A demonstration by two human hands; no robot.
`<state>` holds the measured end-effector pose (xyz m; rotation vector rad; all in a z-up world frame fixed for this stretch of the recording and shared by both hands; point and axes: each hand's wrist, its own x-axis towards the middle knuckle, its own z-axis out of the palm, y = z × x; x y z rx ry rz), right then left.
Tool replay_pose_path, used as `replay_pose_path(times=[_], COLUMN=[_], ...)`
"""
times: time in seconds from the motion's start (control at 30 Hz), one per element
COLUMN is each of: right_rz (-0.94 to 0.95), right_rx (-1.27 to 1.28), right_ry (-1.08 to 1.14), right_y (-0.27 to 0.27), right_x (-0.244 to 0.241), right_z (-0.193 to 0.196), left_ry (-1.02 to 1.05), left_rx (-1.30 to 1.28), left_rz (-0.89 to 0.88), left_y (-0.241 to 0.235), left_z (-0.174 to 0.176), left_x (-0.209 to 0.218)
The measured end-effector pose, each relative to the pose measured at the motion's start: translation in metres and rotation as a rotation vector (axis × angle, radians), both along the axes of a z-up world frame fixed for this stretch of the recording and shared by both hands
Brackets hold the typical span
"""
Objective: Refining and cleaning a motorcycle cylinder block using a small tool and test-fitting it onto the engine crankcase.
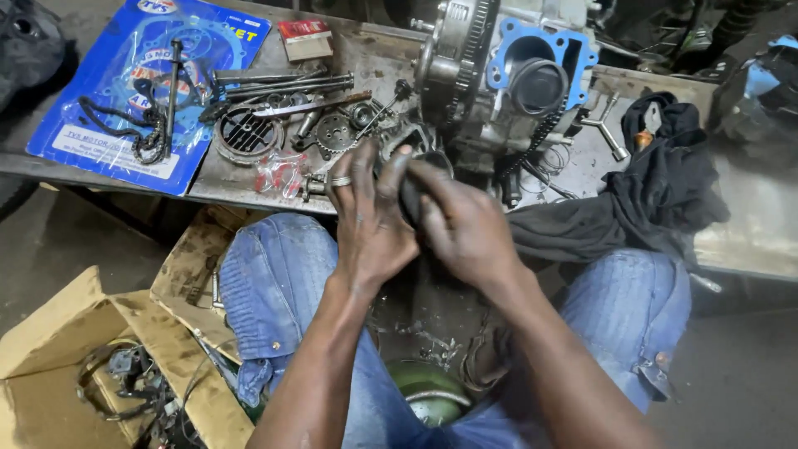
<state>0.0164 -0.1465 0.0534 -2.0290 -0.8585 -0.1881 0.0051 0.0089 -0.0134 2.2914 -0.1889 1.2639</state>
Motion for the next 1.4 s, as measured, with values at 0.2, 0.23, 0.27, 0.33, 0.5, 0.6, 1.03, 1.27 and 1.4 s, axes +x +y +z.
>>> replay_pose_path(times=[0.2,0.23,0.27,0.33,0.5,0.6,1.03,1.27,1.4], right_rz=[-0.178,-0.172,-0.165,-0.161,-0.324,-0.246,-0.165,-0.203,-0.243], right_rx=[-0.494,-0.508,-0.522,-0.479,-0.741,-0.345,-0.395,-0.471,-0.425], right_ry=[-0.146,-0.119,-0.091,0.017,0.371,0.301,-0.237,-0.102,0.051], right_y=[0.009,0.008,0.008,0.001,-0.027,-0.040,0.017,0.003,-0.013], right_x=[-0.020,-0.023,-0.027,-0.036,-0.021,-0.015,-0.015,-0.035,-0.016], right_z=[-0.022,-0.017,-0.012,-0.021,-0.058,-0.063,-0.027,-0.052,-0.065], left_ry=[0.085,0.081,0.077,0.104,0.175,0.226,0.205,0.167,0.238], left_rx=[0.070,0.092,0.115,0.066,-0.093,-0.130,-0.044,-0.061,-0.110], left_rz=[-0.042,-0.028,-0.013,-0.012,-0.072,-0.063,-0.048,-0.020,-0.024], left_y=[0.005,0.005,0.004,0.009,0.011,0.013,0.015,0.015,0.019], left_z=[-0.013,-0.012,-0.009,-0.008,0.007,0.012,0.004,0.002,-0.005], left_x=[0.001,0.001,0.000,0.000,-0.009,-0.001,-0.007,-0.008,-0.006])
